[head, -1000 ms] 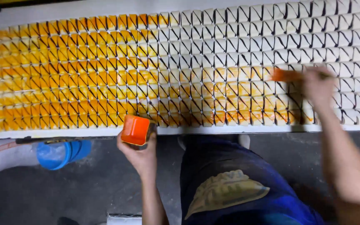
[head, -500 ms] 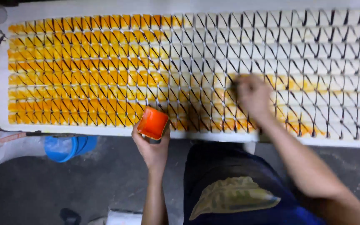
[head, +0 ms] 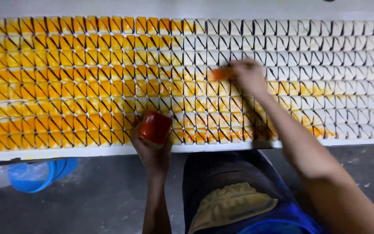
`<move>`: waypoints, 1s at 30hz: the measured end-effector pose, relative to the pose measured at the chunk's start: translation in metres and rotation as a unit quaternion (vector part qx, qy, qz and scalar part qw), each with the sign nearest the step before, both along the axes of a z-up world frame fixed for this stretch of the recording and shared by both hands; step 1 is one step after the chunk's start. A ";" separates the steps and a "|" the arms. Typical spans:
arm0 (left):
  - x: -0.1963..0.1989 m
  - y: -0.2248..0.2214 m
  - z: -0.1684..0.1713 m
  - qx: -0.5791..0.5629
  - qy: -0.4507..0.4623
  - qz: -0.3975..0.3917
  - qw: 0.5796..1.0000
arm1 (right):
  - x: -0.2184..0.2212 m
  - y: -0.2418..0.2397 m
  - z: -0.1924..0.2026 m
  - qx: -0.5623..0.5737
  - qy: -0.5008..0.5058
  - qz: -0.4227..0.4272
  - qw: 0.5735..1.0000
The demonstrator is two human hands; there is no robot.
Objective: Using a brush to rapidly apply a yellow glaze to rows of triangular pastries on a large work table.
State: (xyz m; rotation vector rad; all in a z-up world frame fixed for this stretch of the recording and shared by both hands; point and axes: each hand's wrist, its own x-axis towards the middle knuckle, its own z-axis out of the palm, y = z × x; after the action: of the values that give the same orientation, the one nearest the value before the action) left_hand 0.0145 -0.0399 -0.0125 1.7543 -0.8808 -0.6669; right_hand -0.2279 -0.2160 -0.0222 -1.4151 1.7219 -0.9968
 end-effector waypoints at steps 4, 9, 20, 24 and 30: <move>0.005 -0.002 -0.025 -0.016 0.008 0.004 1.000 | -0.213 0.002 -0.062 0.049 0.200 -0.111 0.972; 0.004 -0.006 -0.050 -0.106 -0.084 -0.046 0.990 | -0.193 -0.010 -0.063 0.074 0.253 -0.156 0.952; -0.015 -0.044 -0.040 -0.145 -0.175 -0.042 0.973 | 0.067 0.027 0.107 -0.147 -0.051 0.320 0.934; -0.021 -0.048 -0.066 -0.080 -0.158 -0.040 0.983 | 0.105 0.061 0.136 -0.144 0.152 0.450 0.868; -0.017 -0.041 -0.066 -0.071 -0.150 -0.075 0.983 | 0.106 0.066 0.063 -0.129 0.191 0.450 0.863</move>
State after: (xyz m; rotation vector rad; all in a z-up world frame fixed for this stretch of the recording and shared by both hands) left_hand -0.0028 -0.0814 -0.0786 1.6965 -1.2479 -0.4284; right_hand -0.1221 -0.1502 0.0405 -2.3843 0.9219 -0.4250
